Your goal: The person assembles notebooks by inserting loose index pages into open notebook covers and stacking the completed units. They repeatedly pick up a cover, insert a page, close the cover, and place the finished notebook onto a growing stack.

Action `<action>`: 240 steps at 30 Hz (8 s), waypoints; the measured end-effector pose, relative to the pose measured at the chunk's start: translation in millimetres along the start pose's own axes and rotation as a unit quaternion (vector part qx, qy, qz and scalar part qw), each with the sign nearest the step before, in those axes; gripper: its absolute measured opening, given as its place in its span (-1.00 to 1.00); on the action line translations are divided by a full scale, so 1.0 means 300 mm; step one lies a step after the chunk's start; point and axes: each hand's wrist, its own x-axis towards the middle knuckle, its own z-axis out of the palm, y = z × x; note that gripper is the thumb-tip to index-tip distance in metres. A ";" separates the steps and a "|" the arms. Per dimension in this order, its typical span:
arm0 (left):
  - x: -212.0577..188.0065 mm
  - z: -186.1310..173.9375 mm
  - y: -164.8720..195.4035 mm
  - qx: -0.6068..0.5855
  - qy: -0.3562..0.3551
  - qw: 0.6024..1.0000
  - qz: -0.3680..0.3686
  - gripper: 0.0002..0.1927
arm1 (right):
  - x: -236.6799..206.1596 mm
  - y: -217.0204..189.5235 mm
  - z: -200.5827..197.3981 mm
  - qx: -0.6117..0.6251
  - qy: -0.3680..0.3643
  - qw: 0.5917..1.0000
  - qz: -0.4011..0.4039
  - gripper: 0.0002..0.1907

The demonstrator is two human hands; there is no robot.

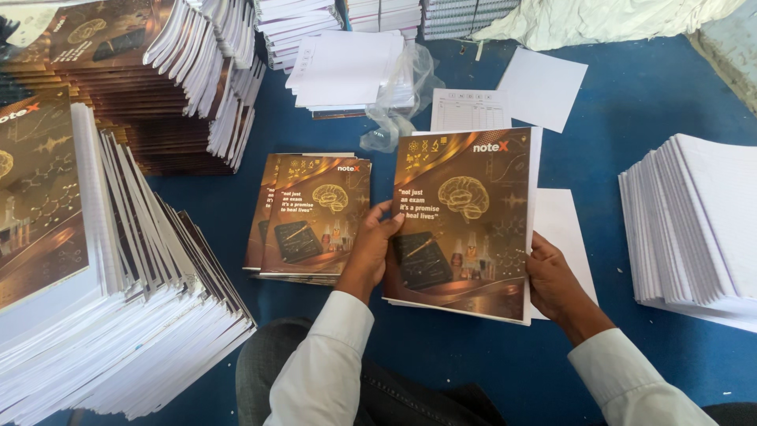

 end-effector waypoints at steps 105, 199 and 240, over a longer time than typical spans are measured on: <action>0.007 -0.138 0.017 -0.286 -0.043 0.955 -0.061 -0.56 | -0.131 -0.364 1.521 0.012 -0.447 0.895 0.012 -0.54; -0.027 0.099 -0.051 0.346 0.070 0.935 -0.025 -0.62 | -0.074 0.034 0.299 -0.593 -0.070 0.797 -0.096 -0.72; -0.009 0.049 -0.047 0.341 0.143 0.929 -0.029 -0.82 | -0.164 -0.570 -0.462 -0.814 0.290 0.497 0.078 -0.43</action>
